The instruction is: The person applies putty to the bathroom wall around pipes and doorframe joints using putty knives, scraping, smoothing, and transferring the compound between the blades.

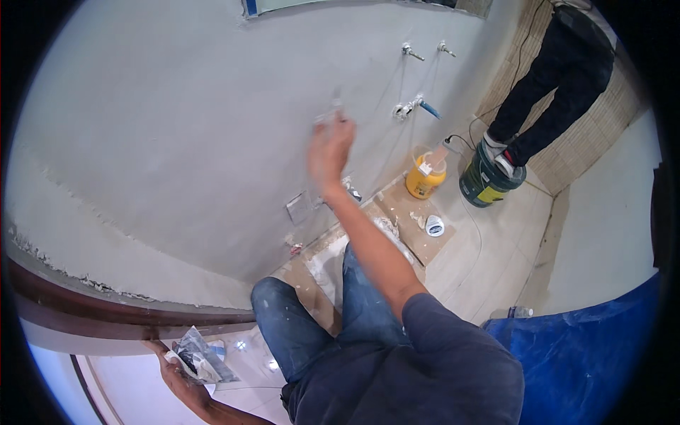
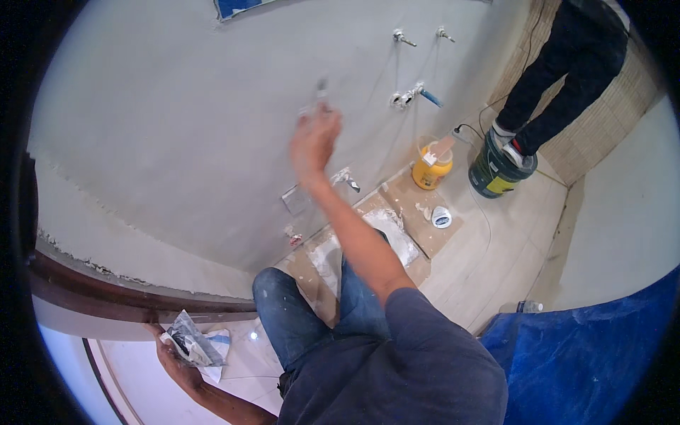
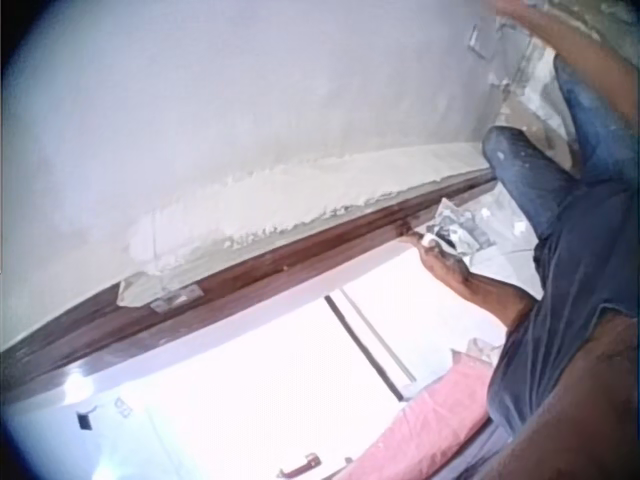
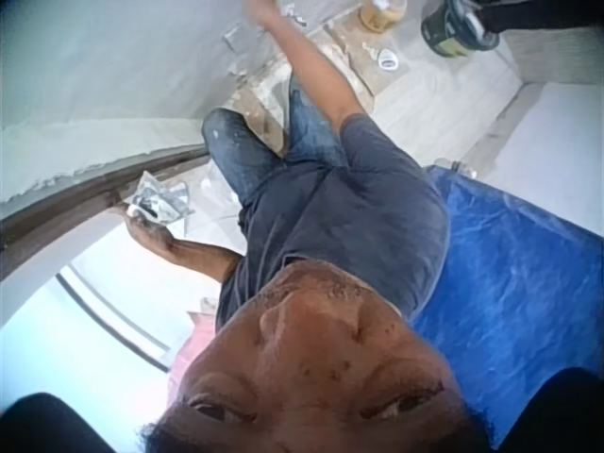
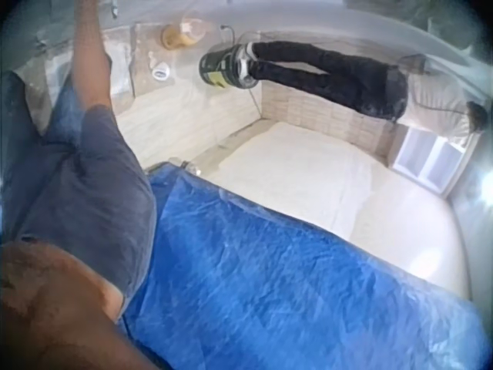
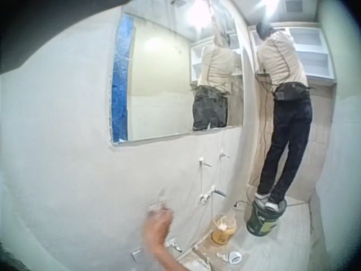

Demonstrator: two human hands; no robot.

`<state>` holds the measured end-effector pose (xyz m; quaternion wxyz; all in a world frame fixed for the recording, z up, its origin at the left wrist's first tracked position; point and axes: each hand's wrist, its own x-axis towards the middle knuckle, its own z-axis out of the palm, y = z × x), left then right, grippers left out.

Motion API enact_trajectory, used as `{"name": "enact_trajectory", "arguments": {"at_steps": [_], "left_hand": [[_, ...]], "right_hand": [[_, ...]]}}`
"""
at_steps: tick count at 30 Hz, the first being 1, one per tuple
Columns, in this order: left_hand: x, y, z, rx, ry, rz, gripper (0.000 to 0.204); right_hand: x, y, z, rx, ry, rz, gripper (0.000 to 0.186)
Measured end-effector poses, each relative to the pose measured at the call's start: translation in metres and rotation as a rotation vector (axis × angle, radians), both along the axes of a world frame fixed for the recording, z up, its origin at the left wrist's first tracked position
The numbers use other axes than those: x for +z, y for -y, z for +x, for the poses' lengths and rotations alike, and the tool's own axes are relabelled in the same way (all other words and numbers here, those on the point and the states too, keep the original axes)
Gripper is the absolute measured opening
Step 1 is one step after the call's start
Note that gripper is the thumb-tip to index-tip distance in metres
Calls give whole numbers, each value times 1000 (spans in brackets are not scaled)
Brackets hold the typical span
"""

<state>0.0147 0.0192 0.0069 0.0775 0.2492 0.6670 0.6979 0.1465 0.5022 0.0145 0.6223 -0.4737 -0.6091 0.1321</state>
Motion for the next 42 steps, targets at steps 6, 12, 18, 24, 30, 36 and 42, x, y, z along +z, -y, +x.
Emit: {"name": "enact_trajectory", "arguments": {"at_steps": [6, 12, 18, 24, 30, 36, 42], "left_hand": [[1, 4, -2, -13, 17, 4, 76], [-5, 9, -9, 1, 8, -28, 80], [2, -1, -3, -10, 20, 6, 83], [4, -4, 0, 16, -6, -2, 83], [0, 2, -4, 8, 5, -30, 84], [-12, 13, -13, -24, 62, -9, 85], [-13, 10, -12, 8, -54, -100, 85]], "right_hand": [[-4, 90, 14, 374, 497, 321, 63], [-16, -1, 88, 117, 334, 309, 52], [-27, -107, 115, -143, 113, 255, 37], [2, -88, 72, -55, -71, -65, 40], [18, 48, -11, 76, 172, 329, 47], [5, 94, 9, 402, 564, 495, 63], [96, 0, 51, -8, 553, 914, 54]]}}
